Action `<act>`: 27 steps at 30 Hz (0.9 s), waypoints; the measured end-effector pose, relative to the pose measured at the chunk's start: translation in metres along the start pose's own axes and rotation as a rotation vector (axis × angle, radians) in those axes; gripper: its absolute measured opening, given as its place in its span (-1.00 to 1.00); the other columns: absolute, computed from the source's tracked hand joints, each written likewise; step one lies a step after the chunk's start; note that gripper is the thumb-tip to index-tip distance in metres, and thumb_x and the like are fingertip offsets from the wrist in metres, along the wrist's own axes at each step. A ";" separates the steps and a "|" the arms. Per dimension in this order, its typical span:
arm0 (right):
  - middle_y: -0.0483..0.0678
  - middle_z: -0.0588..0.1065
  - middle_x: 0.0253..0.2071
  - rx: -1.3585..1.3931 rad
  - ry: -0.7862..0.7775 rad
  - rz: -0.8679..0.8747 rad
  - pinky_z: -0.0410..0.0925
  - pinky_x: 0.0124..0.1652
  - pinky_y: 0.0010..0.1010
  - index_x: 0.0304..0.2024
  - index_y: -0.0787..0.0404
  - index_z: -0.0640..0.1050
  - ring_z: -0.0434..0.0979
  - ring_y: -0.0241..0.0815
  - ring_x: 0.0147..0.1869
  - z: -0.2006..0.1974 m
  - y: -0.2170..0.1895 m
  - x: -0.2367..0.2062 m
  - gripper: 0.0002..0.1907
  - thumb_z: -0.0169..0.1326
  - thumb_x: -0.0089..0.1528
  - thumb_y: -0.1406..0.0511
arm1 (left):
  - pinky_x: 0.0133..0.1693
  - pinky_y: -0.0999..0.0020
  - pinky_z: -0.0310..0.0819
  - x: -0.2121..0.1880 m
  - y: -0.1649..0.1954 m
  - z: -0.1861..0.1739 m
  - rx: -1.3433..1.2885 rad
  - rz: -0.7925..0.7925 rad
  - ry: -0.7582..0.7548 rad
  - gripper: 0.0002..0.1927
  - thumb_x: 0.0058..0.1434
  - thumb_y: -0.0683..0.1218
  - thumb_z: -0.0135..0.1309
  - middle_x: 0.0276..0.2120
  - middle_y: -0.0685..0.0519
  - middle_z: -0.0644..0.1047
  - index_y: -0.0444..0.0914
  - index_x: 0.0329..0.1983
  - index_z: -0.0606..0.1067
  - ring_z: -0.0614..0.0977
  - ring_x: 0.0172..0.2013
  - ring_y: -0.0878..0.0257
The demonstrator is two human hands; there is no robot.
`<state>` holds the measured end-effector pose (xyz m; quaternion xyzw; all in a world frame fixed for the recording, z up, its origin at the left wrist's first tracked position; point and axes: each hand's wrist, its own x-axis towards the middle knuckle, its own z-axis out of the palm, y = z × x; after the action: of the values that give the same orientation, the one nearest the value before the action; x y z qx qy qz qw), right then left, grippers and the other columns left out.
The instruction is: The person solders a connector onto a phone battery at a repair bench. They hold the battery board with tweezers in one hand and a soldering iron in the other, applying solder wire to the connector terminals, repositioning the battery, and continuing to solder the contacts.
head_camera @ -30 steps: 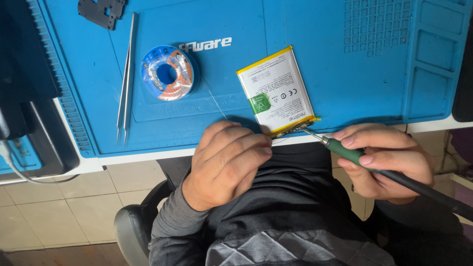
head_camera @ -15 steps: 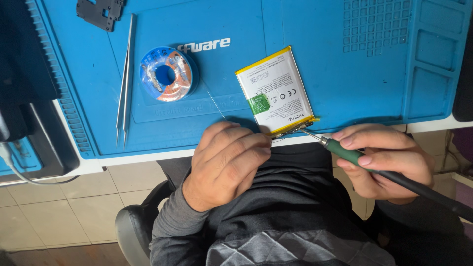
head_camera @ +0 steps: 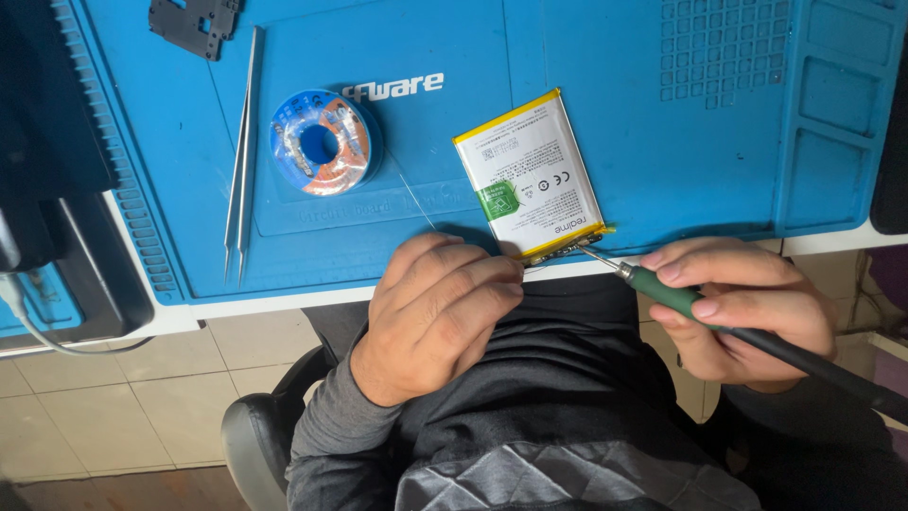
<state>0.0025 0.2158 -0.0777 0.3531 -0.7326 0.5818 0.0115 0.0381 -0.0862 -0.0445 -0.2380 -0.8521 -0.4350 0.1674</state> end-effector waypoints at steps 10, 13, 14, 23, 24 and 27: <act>0.14 0.45 -0.04 0.039 0.025 -0.027 0.64 0.01 -0.25 -0.05 0.18 0.32 0.65 0.03 0.03 0.001 0.004 -0.001 -0.62 0.20 0.20 0.47 | 0.04 0.12 0.50 0.002 0.001 -0.001 0.015 -0.001 -0.005 -0.73 0.22 -0.27 0.29 -0.11 -0.04 0.61 -0.29 -0.07 0.48 0.65 -0.10 0.05; 0.13 0.45 -0.04 0.041 0.012 -0.017 0.64 0.01 -0.25 -0.05 0.18 0.32 0.65 0.04 0.04 0.001 0.002 0.000 -0.63 0.20 0.21 0.47 | 0.03 0.12 0.50 0.002 0.001 -0.001 0.019 -0.003 -0.004 -0.73 0.22 -0.27 0.29 -0.11 -0.04 0.61 -0.29 -0.07 0.48 0.65 -0.10 0.06; 0.13 0.45 -0.04 0.044 0.014 -0.024 0.64 0.00 -0.25 -0.05 0.18 0.32 0.65 0.04 0.04 0.001 0.002 0.000 -0.63 0.20 0.21 0.47 | 0.03 0.13 0.50 0.002 0.001 -0.001 0.019 -0.005 -0.004 -0.73 0.23 -0.27 0.29 -0.12 -0.04 0.61 -0.29 -0.07 0.48 0.65 -0.10 0.06; 0.13 0.44 -0.02 0.044 0.019 -0.005 0.64 0.00 -0.26 -0.05 0.18 0.31 0.65 0.02 0.04 0.005 -0.003 0.002 -0.61 0.20 0.20 0.50 | 0.05 0.11 0.50 0.001 0.001 -0.002 0.019 0.000 -0.005 -0.66 0.25 -0.29 0.31 -0.09 -0.05 0.59 -0.30 0.00 0.43 0.63 -0.08 0.05; 0.13 0.44 -0.01 0.046 0.009 -0.009 0.64 0.00 -0.26 -0.05 0.18 0.31 0.65 0.03 0.04 0.005 -0.003 0.002 -0.61 0.20 0.20 0.51 | 0.05 0.10 0.50 0.002 0.001 -0.001 0.020 0.002 -0.003 -0.65 0.25 -0.29 0.31 -0.08 -0.05 0.59 -0.30 0.01 0.42 0.63 -0.08 0.05; 0.13 0.45 0.00 0.035 -0.004 -0.002 0.64 0.00 -0.26 -0.05 0.17 0.31 0.65 0.02 0.05 0.005 -0.004 0.003 -0.60 0.20 0.19 0.52 | 0.04 0.10 0.50 0.001 0.001 -0.002 0.023 0.001 -0.011 -0.65 0.24 -0.29 0.31 -0.09 -0.05 0.59 -0.30 0.01 0.42 0.63 -0.09 0.05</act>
<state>0.0043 0.2093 -0.0743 0.3551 -0.7221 0.5937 0.0043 0.0376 -0.0871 -0.0426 -0.2389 -0.8578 -0.4237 0.1659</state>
